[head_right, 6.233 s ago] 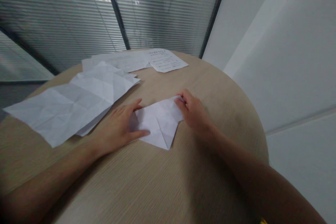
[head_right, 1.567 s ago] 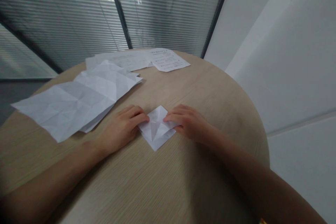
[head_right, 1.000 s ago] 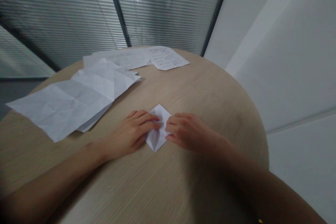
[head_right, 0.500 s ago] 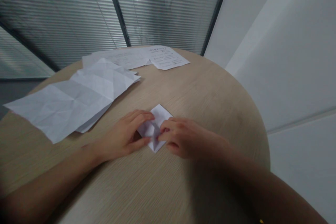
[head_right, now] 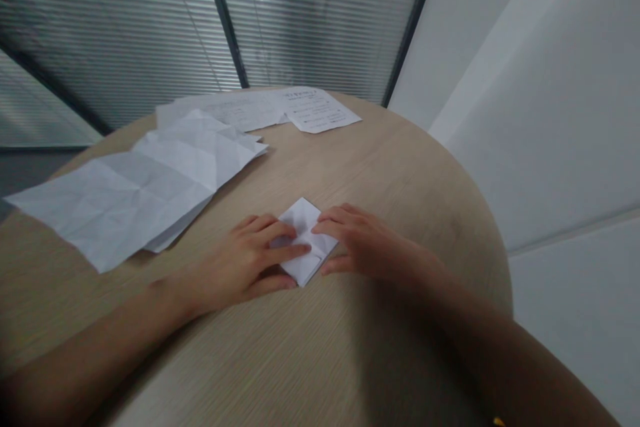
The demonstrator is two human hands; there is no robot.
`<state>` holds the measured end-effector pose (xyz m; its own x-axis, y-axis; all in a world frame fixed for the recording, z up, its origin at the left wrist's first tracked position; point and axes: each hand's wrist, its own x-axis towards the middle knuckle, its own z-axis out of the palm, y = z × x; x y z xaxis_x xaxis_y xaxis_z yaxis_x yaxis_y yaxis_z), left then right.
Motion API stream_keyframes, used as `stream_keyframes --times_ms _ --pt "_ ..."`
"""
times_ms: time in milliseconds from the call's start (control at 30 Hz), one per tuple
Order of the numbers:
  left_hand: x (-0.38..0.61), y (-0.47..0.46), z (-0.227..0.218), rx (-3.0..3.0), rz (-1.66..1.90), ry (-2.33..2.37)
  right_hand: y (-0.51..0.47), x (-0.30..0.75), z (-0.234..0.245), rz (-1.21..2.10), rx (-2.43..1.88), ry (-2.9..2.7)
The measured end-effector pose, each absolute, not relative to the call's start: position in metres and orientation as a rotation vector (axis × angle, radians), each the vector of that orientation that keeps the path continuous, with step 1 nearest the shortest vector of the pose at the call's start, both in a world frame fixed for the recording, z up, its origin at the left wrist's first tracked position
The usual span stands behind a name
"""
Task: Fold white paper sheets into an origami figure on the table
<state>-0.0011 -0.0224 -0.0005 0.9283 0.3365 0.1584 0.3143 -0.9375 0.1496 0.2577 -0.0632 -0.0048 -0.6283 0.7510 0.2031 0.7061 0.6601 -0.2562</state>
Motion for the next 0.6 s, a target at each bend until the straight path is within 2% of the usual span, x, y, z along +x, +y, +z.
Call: stream_keyframes --times_ms 267,400,500,600 --pt "0.003 -0.025 0.000 3.046 0.336 0.535 -0.058 0.250 -0.012 0.011 -1.025 -2.538" --pt "0.005 -0.029 0.000 2.919 0.583 0.683 -0.061 0.237 -0.011 -0.009 -1.077 -2.230" --pt "0.006 -0.029 0.002 2.435 0.874 0.905 -0.060 0.231 -0.016 0.148 -1.134 -1.835" --pt "0.008 -0.026 0.002 1.943 1.008 1.041 -0.053 0.227 -0.028 0.525 -1.161 -1.595"
